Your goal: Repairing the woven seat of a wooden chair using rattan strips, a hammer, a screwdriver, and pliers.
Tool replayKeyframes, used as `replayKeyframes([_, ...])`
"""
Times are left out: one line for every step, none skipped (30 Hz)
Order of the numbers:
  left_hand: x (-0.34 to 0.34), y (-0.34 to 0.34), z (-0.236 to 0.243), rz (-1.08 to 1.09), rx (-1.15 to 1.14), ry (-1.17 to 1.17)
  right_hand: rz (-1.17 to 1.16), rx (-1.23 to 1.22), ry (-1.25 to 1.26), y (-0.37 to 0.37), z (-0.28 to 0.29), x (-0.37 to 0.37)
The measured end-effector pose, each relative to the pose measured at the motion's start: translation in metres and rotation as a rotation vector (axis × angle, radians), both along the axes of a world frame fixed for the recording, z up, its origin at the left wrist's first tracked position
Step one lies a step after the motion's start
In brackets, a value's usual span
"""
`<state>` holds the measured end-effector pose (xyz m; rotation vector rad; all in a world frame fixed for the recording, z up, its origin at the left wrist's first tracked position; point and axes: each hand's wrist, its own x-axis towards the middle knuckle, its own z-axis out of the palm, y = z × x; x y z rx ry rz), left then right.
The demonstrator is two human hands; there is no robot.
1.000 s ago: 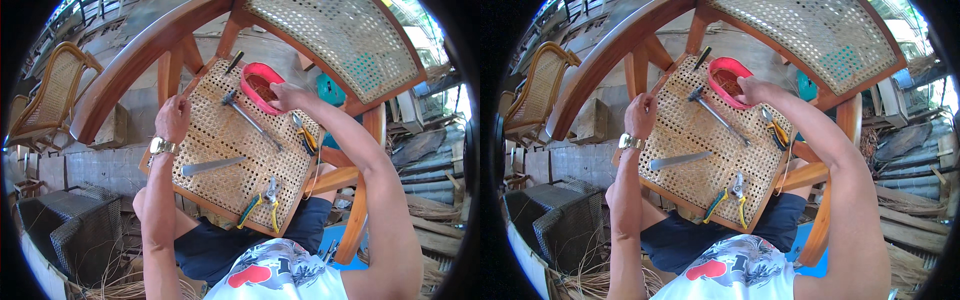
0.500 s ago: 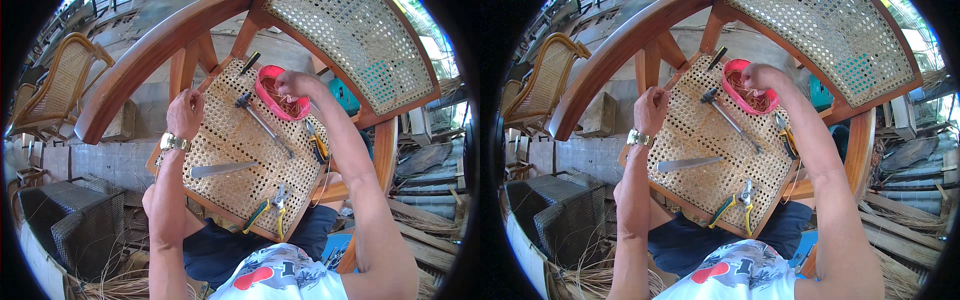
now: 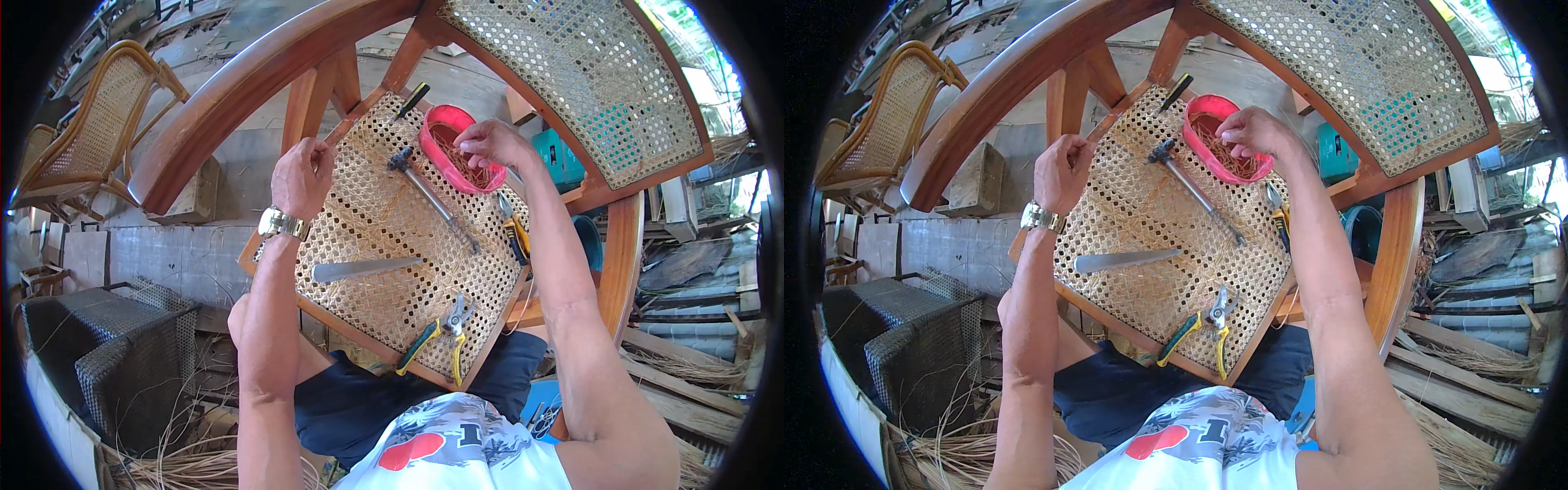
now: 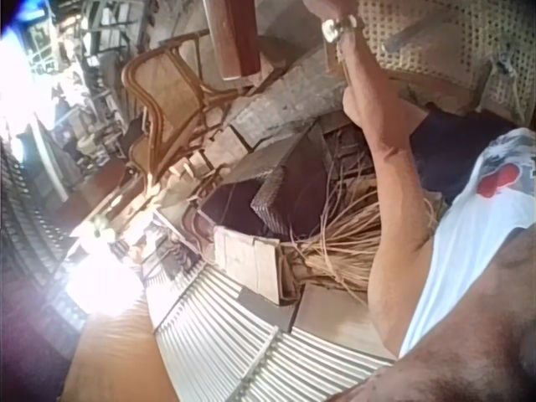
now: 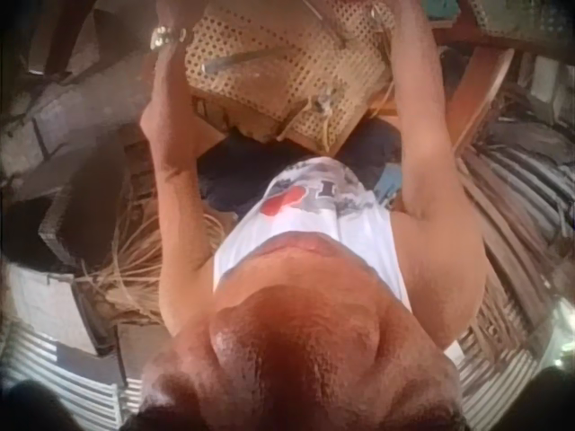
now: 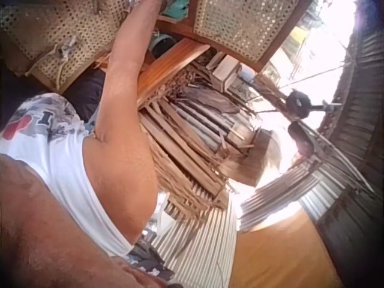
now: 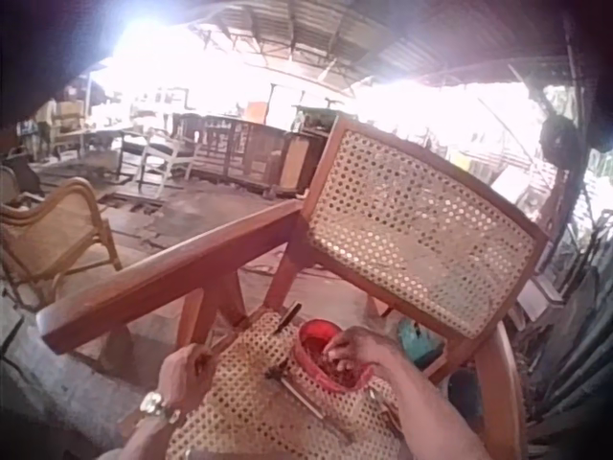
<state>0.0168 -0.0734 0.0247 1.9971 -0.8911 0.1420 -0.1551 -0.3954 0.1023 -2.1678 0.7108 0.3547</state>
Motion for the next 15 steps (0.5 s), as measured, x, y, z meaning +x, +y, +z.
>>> replayKeyframes([0.000, 0.001, 0.000, 0.002, 0.000, 0.001, -0.027, 0.042, -0.008, 0.000, -0.002, -0.001])
replayKeyframes([0.000, 0.002, -0.001, 0.001, -0.001, 0.011, -0.079, 0.048, 0.002, -0.001, -0.004, -0.002])
replayKeyframes([0.000, 0.002, -0.001, 0.000, -0.002, 0.020, -0.054, 0.081, -0.017, -0.002, -0.005, -0.004])
replayKeyframes([0.000, 0.002, -0.001, 0.001, -0.004, 0.019, -0.051, 0.056, -0.038, -0.003, -0.007, -0.006])
replayKeyframes([0.000, 0.001, 0.000, -0.002, -0.004, 0.006, -0.041, 0.036, -0.055, -0.003, -0.009, -0.008])
replayKeyframes([-0.001, 0.001, 0.000, -0.005, -0.005, -0.007, -0.047, 0.032, -0.060, -0.004, -0.011, -0.010])
replayKeyframes([-0.001, 0.001, 0.000, -0.005, -0.005, -0.008, -0.114, 0.112, -0.082, -0.004, -0.014, -0.012])
replayKeyframes([-0.001, 0.000, 0.000, -0.016, -0.018, -0.011, -0.192, 0.172, -0.107, -0.005, -0.016, -0.013])
replayKeyframes([-0.002, 0.000, 0.000, -0.028, -0.030, -0.013, -0.186, 0.194, -0.103, -0.004, -0.019, -0.015])
replayKeyframes([-0.002, 0.000, 0.000, -0.030, -0.029, -0.013, -0.202, 0.245, -0.162, -0.003, -0.021, -0.015])
replayKeyframes([-0.003, 0.000, 0.000, -0.031, 0.019, 0.025, -0.249, 0.262, -0.204, -0.002, -0.023, -0.016])
replayKeyframes([-0.003, 0.000, 0.000, -0.031, 0.067, 0.063, -0.218, 0.298, -0.220, 0.000, -0.022, -0.016])
replayKeyframes([-0.004, -0.001, 0.000, -0.030, 0.070, 0.064, -0.232, 0.278, -0.250, 0.004, -0.021, -0.016])
replayKeyframes([-0.005, -0.003, 0.001, -0.032, 0.038, 0.018, -0.274, 0.232, -0.257, 0.009, -0.018, -0.015])
replayKeyframes([-0.006, -0.004, 0.002, -0.033, 0.005, -0.029, -0.241, 0.260, -0.284, 0.014, -0.014, -0.014])
